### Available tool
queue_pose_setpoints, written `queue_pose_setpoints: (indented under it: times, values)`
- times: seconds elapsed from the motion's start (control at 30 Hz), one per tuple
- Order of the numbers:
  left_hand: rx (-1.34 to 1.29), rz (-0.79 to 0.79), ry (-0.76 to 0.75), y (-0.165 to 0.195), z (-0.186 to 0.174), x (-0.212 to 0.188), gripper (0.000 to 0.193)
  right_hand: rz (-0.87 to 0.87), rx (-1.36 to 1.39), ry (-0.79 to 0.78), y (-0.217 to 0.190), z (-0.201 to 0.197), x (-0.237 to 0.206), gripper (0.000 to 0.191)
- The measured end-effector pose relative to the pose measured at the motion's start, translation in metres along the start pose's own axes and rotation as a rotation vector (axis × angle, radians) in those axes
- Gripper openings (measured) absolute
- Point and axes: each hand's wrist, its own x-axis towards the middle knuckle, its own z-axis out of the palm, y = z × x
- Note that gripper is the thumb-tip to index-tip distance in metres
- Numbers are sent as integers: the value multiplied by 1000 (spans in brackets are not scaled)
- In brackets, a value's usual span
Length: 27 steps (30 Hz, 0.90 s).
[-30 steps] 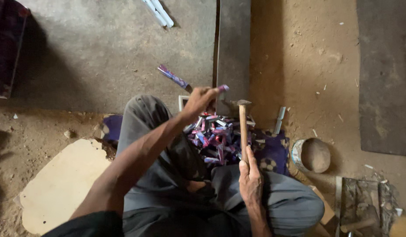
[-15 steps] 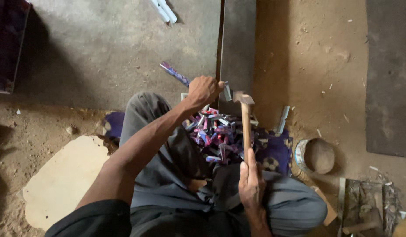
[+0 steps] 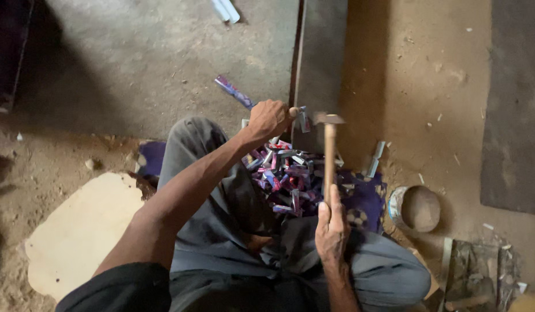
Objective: The person sits on the floor and repeatedly uses a hammer to strike small rectangular items placed on a metal bar, breaking them into smaller pieces. The broken fragments accumulate on the floor around the work area.
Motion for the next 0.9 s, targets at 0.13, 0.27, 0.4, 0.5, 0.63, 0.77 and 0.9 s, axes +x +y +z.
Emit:
queue_pose_setpoints:
  times: [0.13,0.27,0.4,0.5,0.63,0.77,0.9]
  values:
    - [40,40,55,-9,6,2,62,-66,33,-12,1,5,9,48]
    - [51,51,50,-16,11,2,66,-96,108,-12,0,6,19,47]
    - [35,73,67,-18,12,0,64,-50,87,4,-4,6,28,49]
    - [61,18,38,-19,11,-1,67,-11,94,-87,-9,7,39,49]
    - [38,24,43,-21,11,0,66,-148,135,-13,-13,8,50,48]
    - [15,77,95,-18,8,-4,58,98,75,-153,-2,12,52,51]
    - [9,55,37,-1,-9,-33,51,683,512,-245,24,21,51,59]
